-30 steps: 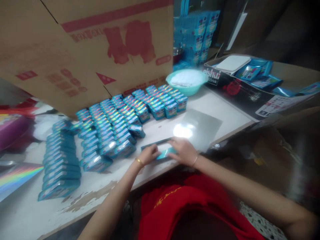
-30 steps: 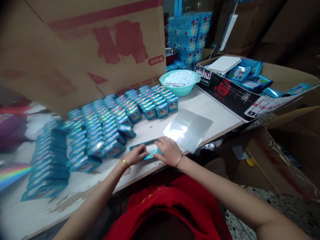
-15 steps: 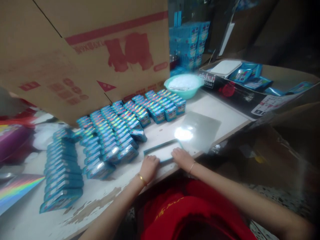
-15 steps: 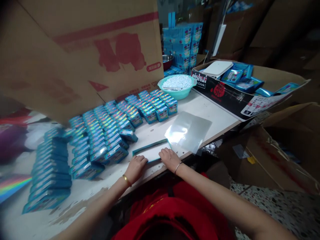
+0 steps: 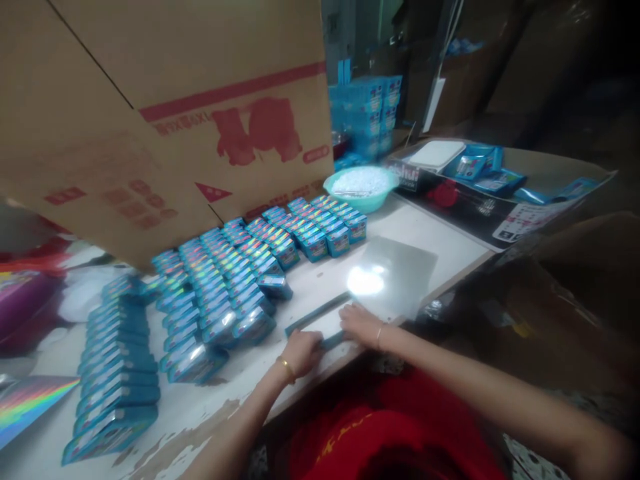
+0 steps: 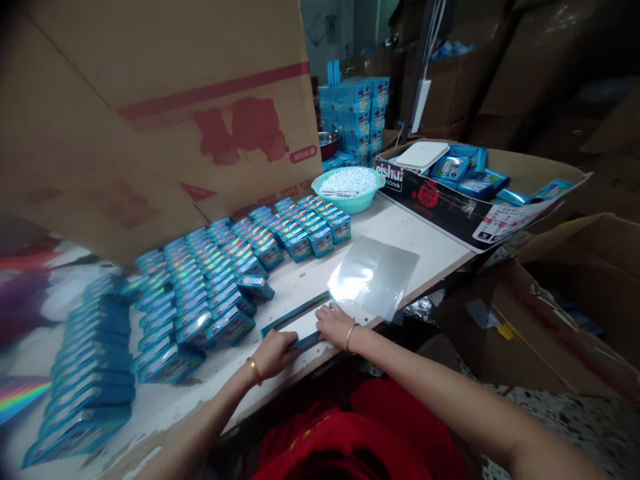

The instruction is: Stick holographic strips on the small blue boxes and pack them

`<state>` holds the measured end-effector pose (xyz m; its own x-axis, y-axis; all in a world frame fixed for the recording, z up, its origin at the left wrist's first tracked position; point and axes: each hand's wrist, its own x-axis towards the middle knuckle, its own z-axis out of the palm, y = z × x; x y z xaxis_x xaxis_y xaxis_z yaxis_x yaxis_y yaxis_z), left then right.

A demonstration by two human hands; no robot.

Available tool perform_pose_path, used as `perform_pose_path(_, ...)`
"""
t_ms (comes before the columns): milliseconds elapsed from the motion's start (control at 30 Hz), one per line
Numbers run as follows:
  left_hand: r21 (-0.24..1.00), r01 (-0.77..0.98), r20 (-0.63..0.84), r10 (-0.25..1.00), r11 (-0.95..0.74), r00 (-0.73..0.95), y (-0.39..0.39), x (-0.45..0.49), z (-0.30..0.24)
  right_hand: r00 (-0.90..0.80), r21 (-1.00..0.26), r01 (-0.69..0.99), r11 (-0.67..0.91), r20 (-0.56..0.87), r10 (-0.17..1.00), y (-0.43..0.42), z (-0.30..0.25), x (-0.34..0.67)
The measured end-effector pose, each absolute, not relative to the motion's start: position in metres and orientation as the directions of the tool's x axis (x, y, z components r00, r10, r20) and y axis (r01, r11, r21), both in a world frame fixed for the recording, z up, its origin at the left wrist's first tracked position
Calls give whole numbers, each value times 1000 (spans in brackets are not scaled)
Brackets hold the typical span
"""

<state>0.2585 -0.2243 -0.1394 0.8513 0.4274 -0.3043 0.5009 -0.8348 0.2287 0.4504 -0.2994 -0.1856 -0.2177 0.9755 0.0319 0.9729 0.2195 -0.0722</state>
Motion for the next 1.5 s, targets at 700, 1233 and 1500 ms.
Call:
perform_pose_path(700,-247,768,-148,807,-591,572,-47,290,-92,460,-549,804,-230,328,825,-311,-234,399)
perform_pose_path(1233,-238,765,-9,789,-599,615,-61,292,-73,279,-556,826,-95,255,926,-307,-226,431)
perform_pose_path(1500,211,609,289,644,-765,708,-115,272,-39,283,-575,810,-114,214,935,-307,-218,432)
